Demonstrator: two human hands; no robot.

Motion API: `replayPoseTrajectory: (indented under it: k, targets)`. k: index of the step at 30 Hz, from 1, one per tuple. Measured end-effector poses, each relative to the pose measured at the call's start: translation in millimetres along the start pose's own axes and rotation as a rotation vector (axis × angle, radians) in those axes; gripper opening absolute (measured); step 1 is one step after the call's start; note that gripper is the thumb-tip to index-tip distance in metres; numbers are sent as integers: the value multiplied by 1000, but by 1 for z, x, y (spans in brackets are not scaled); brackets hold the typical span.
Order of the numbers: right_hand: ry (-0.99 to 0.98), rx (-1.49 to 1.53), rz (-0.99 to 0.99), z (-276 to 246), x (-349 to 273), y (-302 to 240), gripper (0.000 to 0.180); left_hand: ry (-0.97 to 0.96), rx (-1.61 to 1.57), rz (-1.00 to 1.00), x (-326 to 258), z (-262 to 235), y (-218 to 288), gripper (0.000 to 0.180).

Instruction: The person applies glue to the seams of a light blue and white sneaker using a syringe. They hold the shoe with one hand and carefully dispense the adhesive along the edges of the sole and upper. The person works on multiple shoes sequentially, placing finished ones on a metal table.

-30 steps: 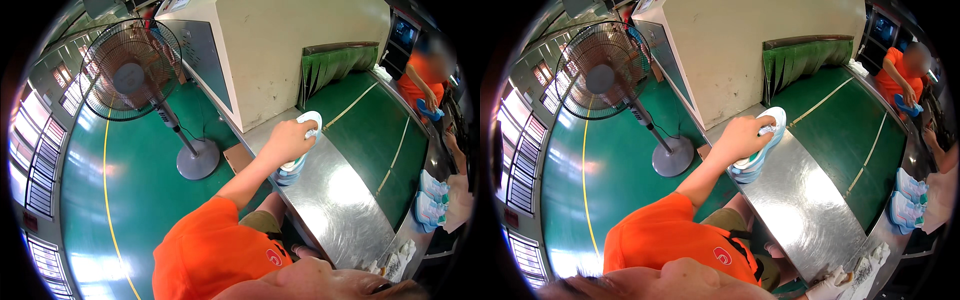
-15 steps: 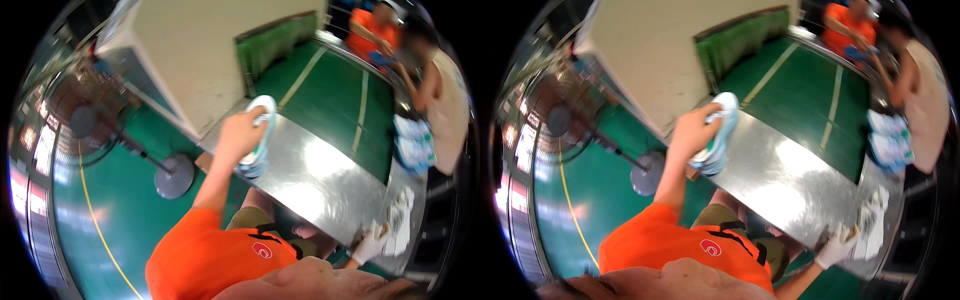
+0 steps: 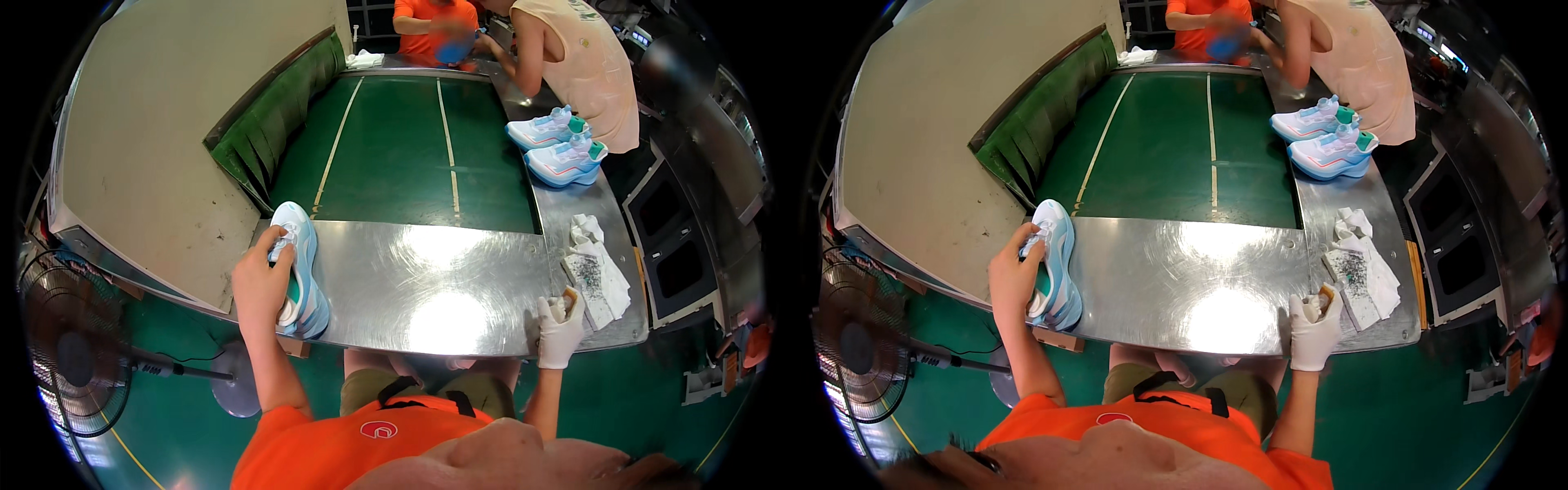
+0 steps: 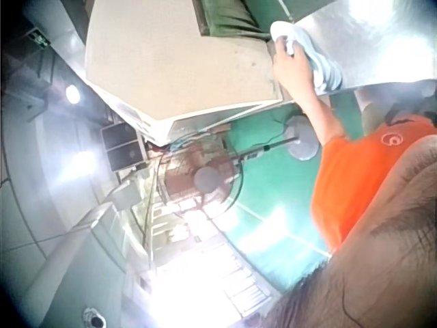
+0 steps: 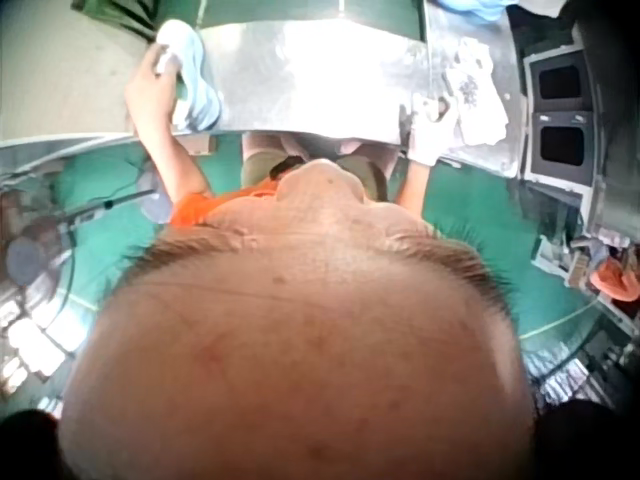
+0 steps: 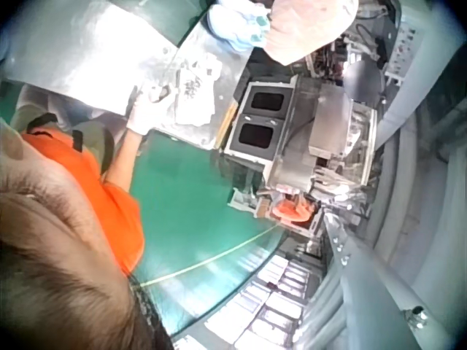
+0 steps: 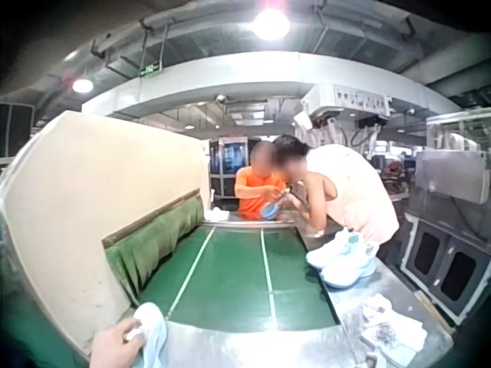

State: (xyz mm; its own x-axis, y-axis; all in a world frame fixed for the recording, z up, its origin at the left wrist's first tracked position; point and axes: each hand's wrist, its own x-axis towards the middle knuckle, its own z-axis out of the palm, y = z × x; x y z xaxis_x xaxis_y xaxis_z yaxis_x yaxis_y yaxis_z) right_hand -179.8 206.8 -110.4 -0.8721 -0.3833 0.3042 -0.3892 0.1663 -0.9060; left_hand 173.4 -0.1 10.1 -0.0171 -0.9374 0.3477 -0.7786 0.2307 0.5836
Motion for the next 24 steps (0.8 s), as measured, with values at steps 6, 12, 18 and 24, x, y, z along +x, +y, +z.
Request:
replayPoseTrajectory:
  k: [6, 12, 18, 24]
  targets:
    - [14, 59, 6, -1, -1, 4, 55, -14, 8, -8, 3, 2, 0, 32]
    - [2, 56, 44, 7, 2, 8, 54, -57, -36, 14, 0, -4, -10, 40]
    - [-55, -25, -65, -2, 4, 4, 56, -331, -94, 129, 22, -19, -19, 48]
    - [-50, 70, 10, -14, 9, -11, 59, -410, -189, 109, 55, -26, -36, 47]
